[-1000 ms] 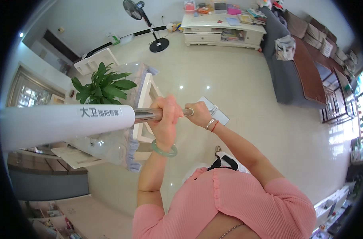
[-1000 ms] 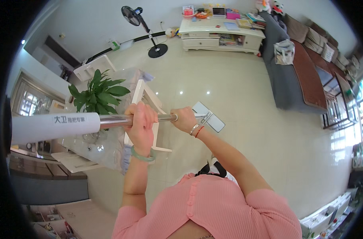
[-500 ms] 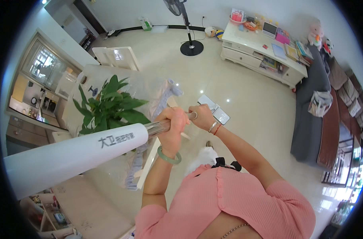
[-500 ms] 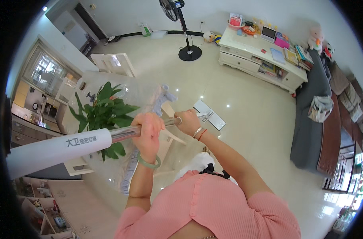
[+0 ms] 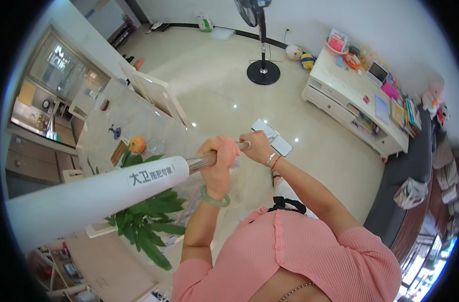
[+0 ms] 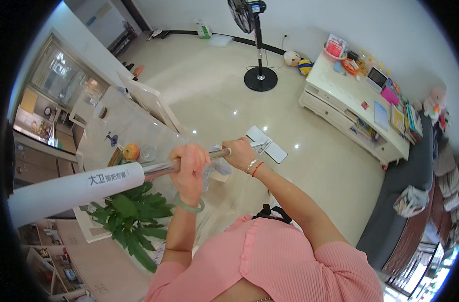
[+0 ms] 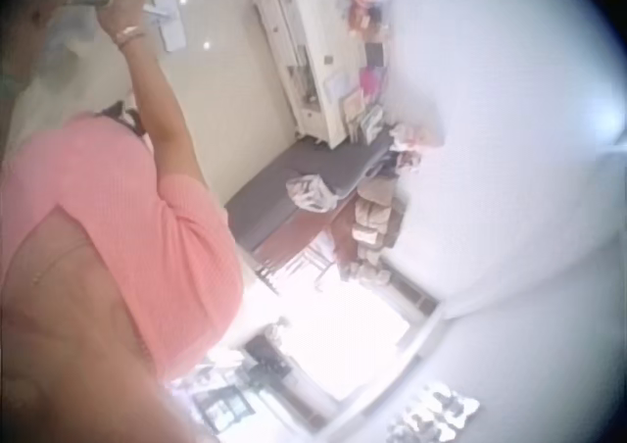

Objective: The person mops the tiled floor in a living room using a flat mop. They move the mop back and forth across the floor, navigating around furniture and a standing fan. The person briefly repositions the fan to clean underneath it before resuming mopping.

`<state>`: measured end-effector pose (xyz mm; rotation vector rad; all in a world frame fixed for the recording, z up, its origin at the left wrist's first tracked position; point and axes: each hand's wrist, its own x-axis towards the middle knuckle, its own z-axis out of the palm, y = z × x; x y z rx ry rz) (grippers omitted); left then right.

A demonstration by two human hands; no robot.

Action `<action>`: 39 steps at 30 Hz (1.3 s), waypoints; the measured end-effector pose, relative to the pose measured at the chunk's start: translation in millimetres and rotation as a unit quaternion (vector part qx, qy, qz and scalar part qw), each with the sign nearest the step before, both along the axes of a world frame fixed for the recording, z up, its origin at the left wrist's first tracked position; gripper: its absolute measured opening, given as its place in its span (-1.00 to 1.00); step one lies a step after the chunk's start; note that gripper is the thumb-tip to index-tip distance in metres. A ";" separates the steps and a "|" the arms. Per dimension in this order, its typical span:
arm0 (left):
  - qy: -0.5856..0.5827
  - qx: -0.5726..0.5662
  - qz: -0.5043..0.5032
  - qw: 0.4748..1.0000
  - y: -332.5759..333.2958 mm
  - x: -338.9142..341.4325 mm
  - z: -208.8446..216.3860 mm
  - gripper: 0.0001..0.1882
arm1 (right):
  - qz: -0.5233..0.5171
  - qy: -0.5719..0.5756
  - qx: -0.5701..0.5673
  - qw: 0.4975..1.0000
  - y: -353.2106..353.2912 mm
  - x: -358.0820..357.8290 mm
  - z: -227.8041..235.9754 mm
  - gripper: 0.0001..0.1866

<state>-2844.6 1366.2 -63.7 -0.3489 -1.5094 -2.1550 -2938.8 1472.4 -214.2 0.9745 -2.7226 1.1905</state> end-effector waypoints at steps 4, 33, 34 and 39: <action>-0.003 0.002 0.065 0.998 -11.6 -84.2 -2.7 -0.68 | 0.055 0.012 0.000 0.998 -22.3 -95.7 -6.8 -0.81; -0.004 0.012 0.156 0.988 -346.7 -660.3 -2.1 -0.78 | 0.174 0.040 -0.019 0.984 -386.5 -703.4 0.2 -0.82; -0.008 0.010 0.159 0.987 -359.7 -680.1 -3.1 -0.78 | 0.176 0.040 -0.016 0.983 -398.7 -723.0 1.6 -0.82; -0.020 -0.029 0.212 0.977 -419.7 -784.9 8.3 -0.78 | 0.223 0.049 -0.010 0.974 -467.8 -834.7 5.2 -0.82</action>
